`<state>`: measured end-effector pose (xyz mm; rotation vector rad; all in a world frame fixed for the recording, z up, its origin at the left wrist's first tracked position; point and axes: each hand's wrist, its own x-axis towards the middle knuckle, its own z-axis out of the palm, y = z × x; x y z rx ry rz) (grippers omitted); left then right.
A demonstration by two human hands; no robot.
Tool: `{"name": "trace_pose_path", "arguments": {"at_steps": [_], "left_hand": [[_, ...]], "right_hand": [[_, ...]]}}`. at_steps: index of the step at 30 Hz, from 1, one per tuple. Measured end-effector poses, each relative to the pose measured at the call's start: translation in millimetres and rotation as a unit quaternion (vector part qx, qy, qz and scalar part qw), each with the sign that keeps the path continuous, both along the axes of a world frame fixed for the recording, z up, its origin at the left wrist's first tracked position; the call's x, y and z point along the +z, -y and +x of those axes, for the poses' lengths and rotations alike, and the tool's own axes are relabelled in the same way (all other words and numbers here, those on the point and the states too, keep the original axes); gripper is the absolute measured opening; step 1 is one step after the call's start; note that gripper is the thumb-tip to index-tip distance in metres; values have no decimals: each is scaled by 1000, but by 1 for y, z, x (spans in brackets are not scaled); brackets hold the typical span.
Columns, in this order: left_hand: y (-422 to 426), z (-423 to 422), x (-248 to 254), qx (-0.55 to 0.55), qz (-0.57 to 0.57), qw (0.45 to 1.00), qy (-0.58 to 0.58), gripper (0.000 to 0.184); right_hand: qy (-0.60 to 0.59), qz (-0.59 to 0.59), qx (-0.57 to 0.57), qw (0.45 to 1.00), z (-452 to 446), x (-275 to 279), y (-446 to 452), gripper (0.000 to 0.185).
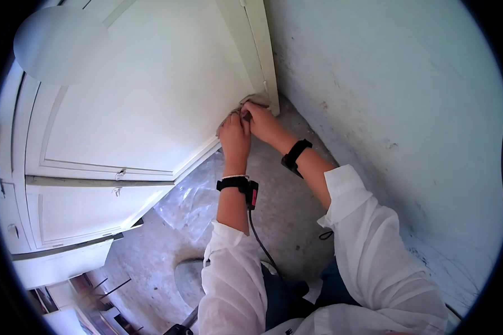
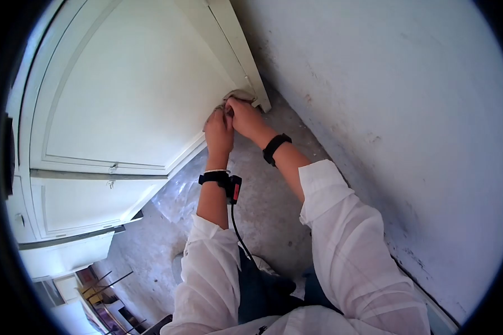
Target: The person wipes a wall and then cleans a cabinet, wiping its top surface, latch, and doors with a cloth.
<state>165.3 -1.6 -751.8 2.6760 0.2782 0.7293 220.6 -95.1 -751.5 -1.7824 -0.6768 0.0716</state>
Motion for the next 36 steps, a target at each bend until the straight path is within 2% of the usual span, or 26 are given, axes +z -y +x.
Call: {"name": "trace_pose_path", "arguments": {"at_steps": [3,5,6,10,13,14,15,17,18,22,29,34,36], "left_hand": [[-1,0,20,7,-27,999,18,10],[-4,0,38,0,-94,991,90,15],[-4,1,50,3,-95,991,89,15],[-3,7,101,-4,-107,973,205,16],[-7,10,137,-37,-124,949,288,17],[-7,9,141,-23,-121,953,278,18],[-7,10,138,-22,-125,953,275,18],[-5,11,132,-28,-110,960,257,20],[-4,9,123,-29,-127,968,213,15],[-6,13,90,-74,-153,968,187,11],[-6,17,73,-65,-155,970,174,13],[8,18,47,-96,-206,963,141,10],[7,16,48,-129,-225,958,122,9]], "right_hand": [[23,39,-5,999,1,15,-4,14],[40,70,7,997,5,34,-7,17],[56,100,17,993,5,47,-7,20],[52,142,34,988,4,101,-7,29],[95,201,60,973,8,133,-6,36],[161,200,45,965,10,140,-6,38],[227,198,30,953,13,142,-6,40],[223,171,28,959,19,135,-5,37],[240,154,3,958,21,128,-6,34],[290,93,-35,952,24,120,-7,26],[247,101,-26,963,26,113,-5,23],[186,-18,-6,982,24,95,3,25],[182,-20,8,983,20,93,5,24]]}}
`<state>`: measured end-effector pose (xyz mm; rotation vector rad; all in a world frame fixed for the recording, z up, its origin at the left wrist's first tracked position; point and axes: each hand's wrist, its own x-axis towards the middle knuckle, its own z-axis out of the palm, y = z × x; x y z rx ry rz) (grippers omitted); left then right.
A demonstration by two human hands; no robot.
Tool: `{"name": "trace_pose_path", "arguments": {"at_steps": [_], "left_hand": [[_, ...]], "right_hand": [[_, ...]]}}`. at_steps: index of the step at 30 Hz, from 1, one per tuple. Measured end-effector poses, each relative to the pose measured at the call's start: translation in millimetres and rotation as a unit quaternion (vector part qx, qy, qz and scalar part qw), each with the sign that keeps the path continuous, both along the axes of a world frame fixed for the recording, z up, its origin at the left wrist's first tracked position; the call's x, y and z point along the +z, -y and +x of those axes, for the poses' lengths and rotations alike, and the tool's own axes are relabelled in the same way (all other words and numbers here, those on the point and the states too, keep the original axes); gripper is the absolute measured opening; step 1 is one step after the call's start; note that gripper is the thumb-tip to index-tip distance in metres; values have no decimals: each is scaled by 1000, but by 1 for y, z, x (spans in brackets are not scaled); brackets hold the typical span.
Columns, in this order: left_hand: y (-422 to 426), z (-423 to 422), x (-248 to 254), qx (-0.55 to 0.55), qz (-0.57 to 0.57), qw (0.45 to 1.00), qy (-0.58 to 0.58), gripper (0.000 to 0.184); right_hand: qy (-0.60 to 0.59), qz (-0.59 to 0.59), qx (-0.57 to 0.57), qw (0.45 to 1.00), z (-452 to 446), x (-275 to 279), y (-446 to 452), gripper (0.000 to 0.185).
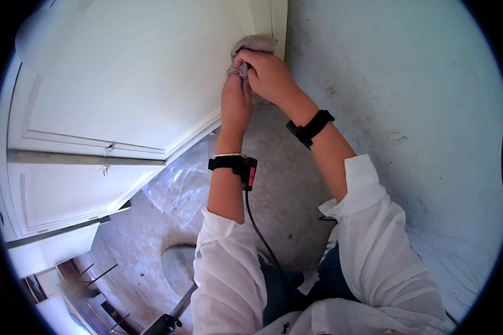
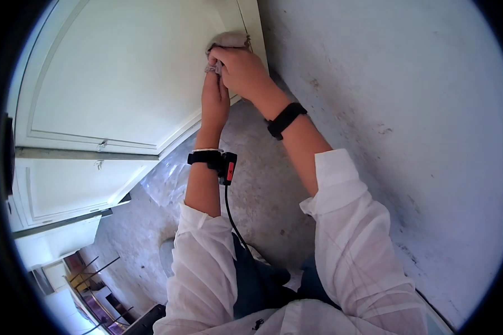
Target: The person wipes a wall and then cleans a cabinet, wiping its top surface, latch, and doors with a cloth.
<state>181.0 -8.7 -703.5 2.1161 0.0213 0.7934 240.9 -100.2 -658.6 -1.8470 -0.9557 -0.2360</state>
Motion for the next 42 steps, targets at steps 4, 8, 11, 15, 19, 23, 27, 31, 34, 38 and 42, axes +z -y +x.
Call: {"name": "trace_pose_path", "arguments": {"at_steps": [4,8,11,15,19,23,27,31,34,38,42], "left_hand": [[2,0,10,54,57,997,6,11],[14,5,46,111,13,989,97,13],[13,3,58,112,-30,988,105,15],[8,7,55,111,-56,984,130,18],[10,6,64,84,-85,987,109,23],[15,12,68,112,-41,984,132,17],[13,10,70,98,-56,984,138,17],[15,5,75,114,-66,983,124,18],[15,1,81,108,-92,982,127,18],[18,1,82,117,-87,986,84,18],[20,-5,95,148,-70,980,112,18]], "right_hand": [[4,16,-1,1000,-1,2,2,16],[66,95,-33,993,-9,52,-2,15],[83,138,-34,986,-11,59,-10,16],[86,162,-28,983,-13,47,-18,22],[47,109,-14,993,-15,55,-6,25],[13,136,37,990,-23,72,-10,15],[14,114,35,993,-24,70,-10,18],[-12,99,44,994,-33,78,-8,19],[-5,69,28,997,-41,88,-5,19],[10,69,17,997,-38,80,-4,22],[18,47,12,999,-38,78,-6,29]]}}
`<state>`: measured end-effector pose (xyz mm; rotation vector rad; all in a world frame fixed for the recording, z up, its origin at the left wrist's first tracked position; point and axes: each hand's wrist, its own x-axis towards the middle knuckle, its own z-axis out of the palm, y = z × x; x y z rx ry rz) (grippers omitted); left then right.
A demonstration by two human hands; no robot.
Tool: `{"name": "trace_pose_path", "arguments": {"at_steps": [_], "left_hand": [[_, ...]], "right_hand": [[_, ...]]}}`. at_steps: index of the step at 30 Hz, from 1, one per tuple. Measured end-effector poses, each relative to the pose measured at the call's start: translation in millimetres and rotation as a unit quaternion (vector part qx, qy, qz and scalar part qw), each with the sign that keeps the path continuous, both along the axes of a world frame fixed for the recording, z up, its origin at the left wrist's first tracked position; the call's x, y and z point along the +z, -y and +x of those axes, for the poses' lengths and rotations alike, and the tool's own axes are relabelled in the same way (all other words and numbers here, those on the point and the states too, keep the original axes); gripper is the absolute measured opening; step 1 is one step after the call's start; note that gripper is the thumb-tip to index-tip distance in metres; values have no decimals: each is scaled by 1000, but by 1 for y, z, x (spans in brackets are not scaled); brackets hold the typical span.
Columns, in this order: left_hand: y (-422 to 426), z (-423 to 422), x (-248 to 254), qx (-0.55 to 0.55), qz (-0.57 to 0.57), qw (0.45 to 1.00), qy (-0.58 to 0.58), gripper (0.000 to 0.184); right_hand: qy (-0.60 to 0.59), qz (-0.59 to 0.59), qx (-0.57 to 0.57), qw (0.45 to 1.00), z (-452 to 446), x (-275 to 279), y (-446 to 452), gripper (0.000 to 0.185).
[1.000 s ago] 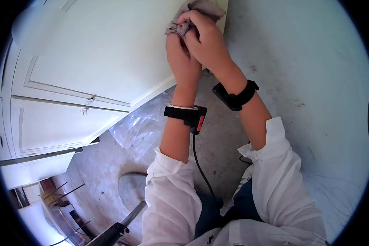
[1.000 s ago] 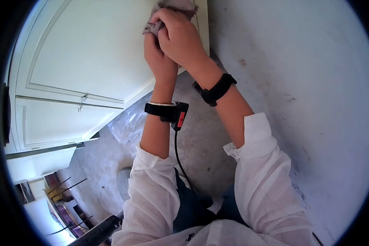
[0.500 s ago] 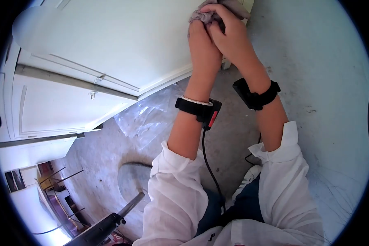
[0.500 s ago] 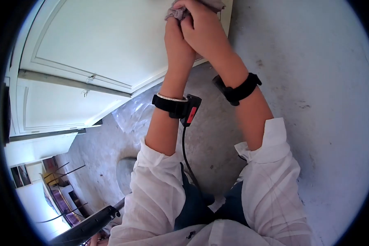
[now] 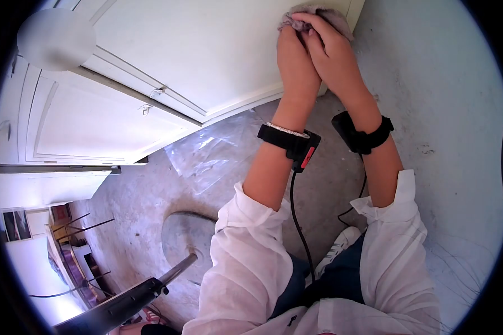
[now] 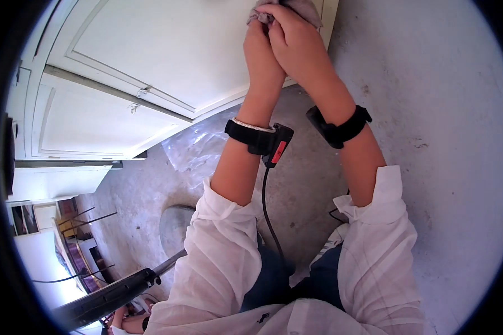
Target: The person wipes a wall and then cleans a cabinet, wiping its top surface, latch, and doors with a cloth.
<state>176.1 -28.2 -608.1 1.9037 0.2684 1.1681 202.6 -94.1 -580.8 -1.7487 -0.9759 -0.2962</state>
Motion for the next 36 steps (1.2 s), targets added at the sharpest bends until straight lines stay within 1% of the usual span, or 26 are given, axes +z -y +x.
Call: {"name": "trace_pose_path", "arguments": {"at_steps": [2,3,5,7,8,9,10,11,13,14,15,17,18,21,25,28,31,33,34,35,36], "left_hand": [[3,-10,15,-9,-5,1000,24,15],[2,-11,18,-8,-4,1000,23,15],[2,-14,22,-32,-52,998,29,15],[1,-16,24,-57,-102,993,34,14],[0,-16,25,-70,-126,989,37,13],[-3,-17,26,-70,-127,989,37,13],[-7,-18,28,-50,-101,993,22,14],[-11,-20,29,-29,-73,997,7,14],[-19,-20,27,-29,-69,997,14,14],[-20,-21,24,-43,-84,995,22,15],[-21,-22,23,-52,-96,994,31,15],[-20,-22,22,-65,-120,990,43,15],[-19,-22,22,-69,-129,988,45,15],[-18,-22,23,-78,-152,984,49,16],[-19,-22,21,-83,-171,980,52,17],[-23,-17,11,-100,-152,981,72,20],[-24,-20,13,-77,-126,988,40,21],[-26,-27,16,-76,-125,989,32,20],[-26,-29,18,-75,-123,989,28,19],[-26,-31,21,-73,-121,990,23,19],[-26,-35,24,-71,-120,990,14,18]], "right_hand": [[6,3,7,1000,-6,8,0,31],[-3,26,15,1000,-14,17,1,28],[-13,49,23,998,-16,20,-1,25],[60,71,24,995,-9,13,-6,27],[60,71,24,995,-14,18,-6,27],[23,79,35,996,-25,29,-7,27],[-13,88,48,995,-32,36,-8,28],[-14,90,50,995,-33,38,-6,28],[10,55,45,997,-38,36,-16,28],[79,86,55,992,-37,23,-33,29],[70,100,65,990,-39,20,-34,29],[72,51,38,995,-35,25,-26,29],[28,-2,18,999,-44,36,-17,30],[37,31,39,998,-35,25,-17,29],[32,17,30,999,-36,22,-18,29],[30,23,33,999,-33,20,-18,30],[55,-11,57,997,-35,22,-15,34],[98,-80,20,992,-44,16,-16,34],[203,-127,-12,971,-49,14,-13,38],[205,-130,-20,970,-57,17,-11,38],[167,-190,-20,967,-67,21,-9,36]]}}
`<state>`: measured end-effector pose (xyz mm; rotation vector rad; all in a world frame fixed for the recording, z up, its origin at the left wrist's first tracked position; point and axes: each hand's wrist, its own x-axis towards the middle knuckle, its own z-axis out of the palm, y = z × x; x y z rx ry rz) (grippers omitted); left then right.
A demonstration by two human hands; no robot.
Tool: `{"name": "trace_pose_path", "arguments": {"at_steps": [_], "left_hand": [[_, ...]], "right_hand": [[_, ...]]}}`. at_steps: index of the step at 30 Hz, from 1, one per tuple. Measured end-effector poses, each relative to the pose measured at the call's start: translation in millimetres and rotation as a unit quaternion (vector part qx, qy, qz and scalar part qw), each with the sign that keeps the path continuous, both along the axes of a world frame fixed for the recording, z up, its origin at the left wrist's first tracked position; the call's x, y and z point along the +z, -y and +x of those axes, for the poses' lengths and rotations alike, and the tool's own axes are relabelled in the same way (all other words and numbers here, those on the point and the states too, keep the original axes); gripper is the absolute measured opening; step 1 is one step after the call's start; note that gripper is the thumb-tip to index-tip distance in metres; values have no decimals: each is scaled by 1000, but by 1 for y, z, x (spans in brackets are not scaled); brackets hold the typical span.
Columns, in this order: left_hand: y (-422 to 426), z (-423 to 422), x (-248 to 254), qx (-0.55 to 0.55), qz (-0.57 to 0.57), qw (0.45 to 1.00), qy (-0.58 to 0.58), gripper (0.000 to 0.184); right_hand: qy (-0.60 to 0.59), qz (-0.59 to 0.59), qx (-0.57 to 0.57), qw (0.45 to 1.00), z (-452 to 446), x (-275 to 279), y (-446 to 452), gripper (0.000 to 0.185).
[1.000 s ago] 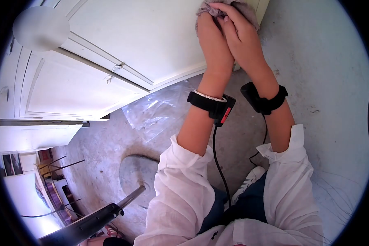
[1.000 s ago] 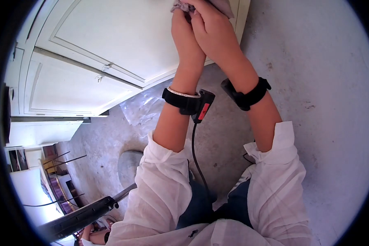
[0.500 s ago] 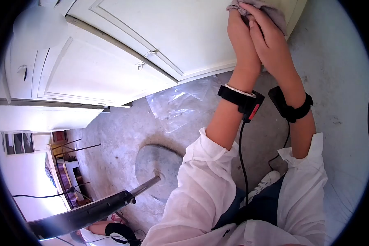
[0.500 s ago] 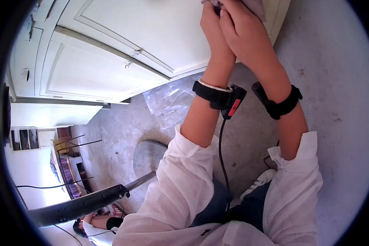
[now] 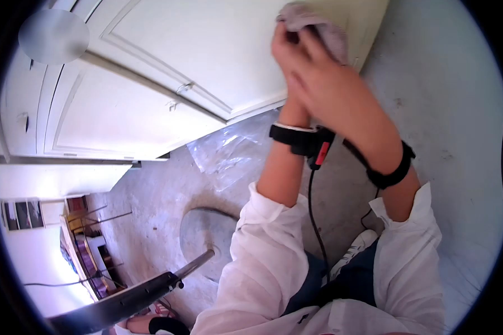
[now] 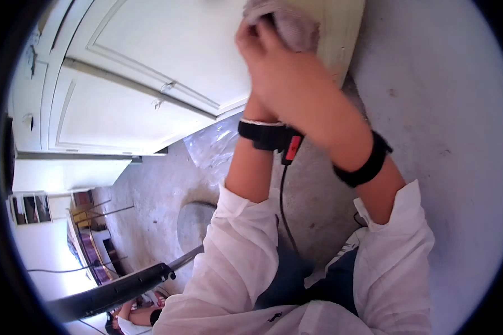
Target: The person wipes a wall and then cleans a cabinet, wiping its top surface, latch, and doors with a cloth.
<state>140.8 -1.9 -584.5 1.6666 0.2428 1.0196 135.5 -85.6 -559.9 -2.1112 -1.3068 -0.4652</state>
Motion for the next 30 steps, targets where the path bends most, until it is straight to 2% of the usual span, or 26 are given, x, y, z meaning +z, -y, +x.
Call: {"name": "trace_pose_path", "arguments": {"at_steps": [1,3,5,7,8,13,14,16,20,23,30], "left_hand": [[-1,-3,4,-1,-3,1000,-5,18],[-4,-6,13,-14,-14,1000,-12,17],[-8,-10,24,-30,-23,999,-24,17],[-10,-8,32,-55,-36,997,-33,16],[-12,-8,39,-70,-42,996,-36,16],[-10,-19,53,-131,-76,985,-77,15],[-10,-25,50,-131,-74,984,-95,15],[-8,-33,34,-124,-70,981,-130,15],[-5,-35,25,-120,-62,979,-150,15],[-3,-27,30,-106,-57,982,-146,16],[5,-17,69,-86,-42,986,-139,18]], "right_hand": [[-38,-56,-19,997,-7,4,2,33],[-2,-45,105,993,-9,8,6,29],[9,0,104,995,-6,14,4,23],[101,61,98,988,8,5,-2,19],[112,90,87,986,11,4,-2,13],[140,160,115,970,17,9,-2,11],[158,209,129,956,15,12,-4,9],[192,295,138,926,12,16,-10,16],[206,337,153,906,11,18,-6,22],[226,294,128,920,13,15,-1,24],[202,328,139,912,21,15,9,34]]}}
